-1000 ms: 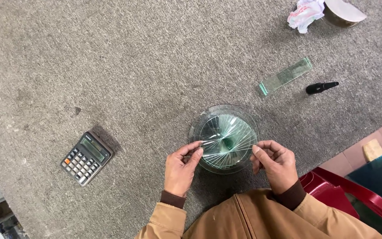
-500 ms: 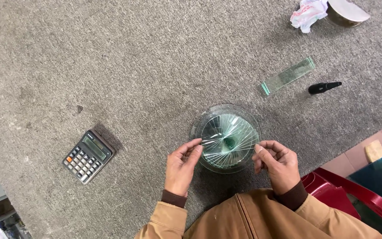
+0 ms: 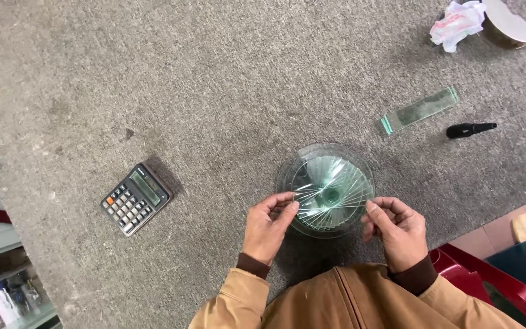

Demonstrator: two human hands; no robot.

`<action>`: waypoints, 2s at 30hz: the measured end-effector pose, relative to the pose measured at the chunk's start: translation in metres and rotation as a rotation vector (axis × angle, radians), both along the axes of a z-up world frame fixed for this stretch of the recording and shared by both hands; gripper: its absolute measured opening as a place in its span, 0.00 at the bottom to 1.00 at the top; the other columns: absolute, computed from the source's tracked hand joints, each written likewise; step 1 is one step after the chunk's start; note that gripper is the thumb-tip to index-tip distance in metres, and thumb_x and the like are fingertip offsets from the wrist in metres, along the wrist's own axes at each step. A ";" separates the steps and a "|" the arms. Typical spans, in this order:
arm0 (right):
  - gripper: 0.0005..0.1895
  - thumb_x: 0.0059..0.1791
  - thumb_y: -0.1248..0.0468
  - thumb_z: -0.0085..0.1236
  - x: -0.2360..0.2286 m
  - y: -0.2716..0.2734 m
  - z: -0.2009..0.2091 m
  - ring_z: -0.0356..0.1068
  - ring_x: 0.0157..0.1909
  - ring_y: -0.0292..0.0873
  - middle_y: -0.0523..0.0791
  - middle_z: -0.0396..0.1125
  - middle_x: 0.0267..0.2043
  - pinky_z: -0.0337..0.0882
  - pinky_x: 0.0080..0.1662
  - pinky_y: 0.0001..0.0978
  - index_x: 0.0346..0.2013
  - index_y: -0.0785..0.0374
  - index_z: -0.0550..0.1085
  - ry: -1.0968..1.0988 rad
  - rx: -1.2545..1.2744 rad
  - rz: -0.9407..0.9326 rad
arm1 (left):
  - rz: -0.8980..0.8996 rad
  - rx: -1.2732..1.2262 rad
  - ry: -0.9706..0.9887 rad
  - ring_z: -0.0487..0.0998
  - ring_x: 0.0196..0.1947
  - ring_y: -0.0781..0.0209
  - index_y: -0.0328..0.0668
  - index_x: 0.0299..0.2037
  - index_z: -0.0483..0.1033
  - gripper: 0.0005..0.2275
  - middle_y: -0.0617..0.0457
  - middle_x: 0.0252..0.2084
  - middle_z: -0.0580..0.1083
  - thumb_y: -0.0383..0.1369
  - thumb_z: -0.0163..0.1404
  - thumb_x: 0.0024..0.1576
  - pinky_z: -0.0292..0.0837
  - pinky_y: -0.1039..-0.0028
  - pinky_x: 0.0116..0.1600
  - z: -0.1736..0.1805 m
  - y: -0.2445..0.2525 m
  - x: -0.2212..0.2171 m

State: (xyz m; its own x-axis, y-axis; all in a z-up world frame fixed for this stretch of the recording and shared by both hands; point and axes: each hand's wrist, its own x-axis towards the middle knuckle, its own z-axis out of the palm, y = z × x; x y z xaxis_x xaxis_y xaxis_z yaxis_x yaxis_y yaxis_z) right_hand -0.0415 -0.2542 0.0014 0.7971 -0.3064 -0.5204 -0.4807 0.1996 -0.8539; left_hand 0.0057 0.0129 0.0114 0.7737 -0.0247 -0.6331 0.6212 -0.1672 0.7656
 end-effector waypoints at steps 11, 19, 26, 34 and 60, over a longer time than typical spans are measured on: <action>0.03 0.56 0.71 0.64 0.000 -0.002 -0.005 0.70 0.18 0.44 0.53 0.76 0.26 0.76 0.23 0.37 0.43 0.70 0.79 -0.039 0.004 0.007 | 0.068 -0.089 -0.037 0.87 0.46 0.64 0.39 0.54 0.89 0.14 0.51 0.47 0.88 0.33 0.65 0.59 0.88 0.75 0.55 -0.011 -0.001 -0.002; 0.04 0.56 0.69 0.65 0.006 0.001 0.003 0.71 0.18 0.41 0.51 0.76 0.24 0.74 0.22 0.34 0.39 0.69 0.80 -0.021 -0.035 0.020 | 0.045 -0.004 0.047 0.85 0.44 0.64 0.43 0.53 0.91 0.13 0.52 0.45 0.89 0.34 0.65 0.59 0.87 0.72 0.53 0.007 -0.005 0.005; 0.05 0.57 0.69 0.64 0.008 0.000 0.012 0.72 0.18 0.39 0.48 0.78 0.24 0.77 0.23 0.31 0.38 0.67 0.81 -0.024 -0.021 0.043 | 0.038 0.025 0.076 0.88 0.49 0.60 0.46 0.54 0.90 0.15 0.50 0.50 0.90 0.35 0.64 0.57 0.89 0.64 0.59 -0.002 -0.004 0.003; 0.05 0.57 0.70 0.64 0.008 -0.001 0.011 0.72 0.18 0.37 0.48 0.78 0.25 0.77 0.23 0.29 0.37 0.68 0.81 -0.051 0.036 0.044 | 0.071 0.068 0.084 0.86 0.47 0.60 0.41 0.56 0.91 0.18 0.49 0.49 0.90 0.35 0.66 0.56 0.87 0.68 0.57 0.006 -0.008 0.006; 0.06 0.57 0.69 0.64 0.011 0.000 0.015 0.71 0.18 0.40 0.50 0.78 0.25 0.76 0.23 0.33 0.37 0.68 0.80 0.023 0.009 0.044 | 0.078 -0.005 0.016 0.87 0.44 0.62 0.40 0.53 0.91 0.13 0.49 0.47 0.90 0.31 0.65 0.58 0.90 0.71 0.54 -0.002 -0.006 0.004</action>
